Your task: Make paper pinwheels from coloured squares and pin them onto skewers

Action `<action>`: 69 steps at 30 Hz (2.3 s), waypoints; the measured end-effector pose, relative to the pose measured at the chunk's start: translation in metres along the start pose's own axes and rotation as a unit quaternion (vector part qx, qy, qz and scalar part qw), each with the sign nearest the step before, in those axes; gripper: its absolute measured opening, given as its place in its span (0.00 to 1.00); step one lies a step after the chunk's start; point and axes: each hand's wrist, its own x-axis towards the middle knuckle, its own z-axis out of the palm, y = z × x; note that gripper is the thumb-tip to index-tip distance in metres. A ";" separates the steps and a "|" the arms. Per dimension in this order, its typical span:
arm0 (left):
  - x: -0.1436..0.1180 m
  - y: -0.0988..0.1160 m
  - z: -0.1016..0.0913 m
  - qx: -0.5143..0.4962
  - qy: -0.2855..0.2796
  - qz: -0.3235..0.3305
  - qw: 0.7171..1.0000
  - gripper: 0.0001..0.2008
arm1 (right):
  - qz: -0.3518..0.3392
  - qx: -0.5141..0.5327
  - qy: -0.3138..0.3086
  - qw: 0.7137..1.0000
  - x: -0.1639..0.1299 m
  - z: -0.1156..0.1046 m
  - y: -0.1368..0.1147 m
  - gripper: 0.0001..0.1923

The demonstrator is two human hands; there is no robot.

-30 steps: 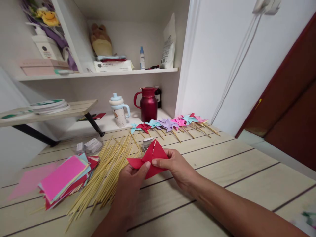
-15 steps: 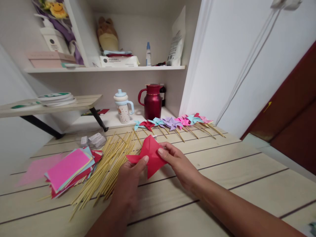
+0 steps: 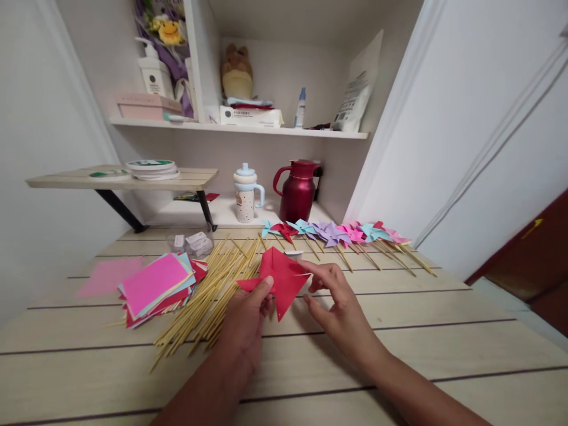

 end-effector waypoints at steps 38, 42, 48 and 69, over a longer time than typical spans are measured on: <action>0.000 -0.009 -0.008 0.133 -0.081 0.052 0.986 0.15 | 0.176 0.194 -0.132 0.956 0.003 -0.009 -0.007 0.17; -0.001 -0.011 -0.009 0.153 -0.100 0.063 0.981 0.16 | 0.187 0.220 -0.125 0.949 0.003 -0.002 0.000 0.14; -0.001 -0.008 -0.007 0.150 -0.092 0.055 0.983 0.16 | 0.187 0.234 -0.124 0.946 0.004 -0.003 -0.002 0.15; 0.002 -0.004 -0.004 0.038 -0.022 -0.011 0.999 0.13 | 0.325 0.410 0.002 0.852 0.008 -0.001 0.009 0.16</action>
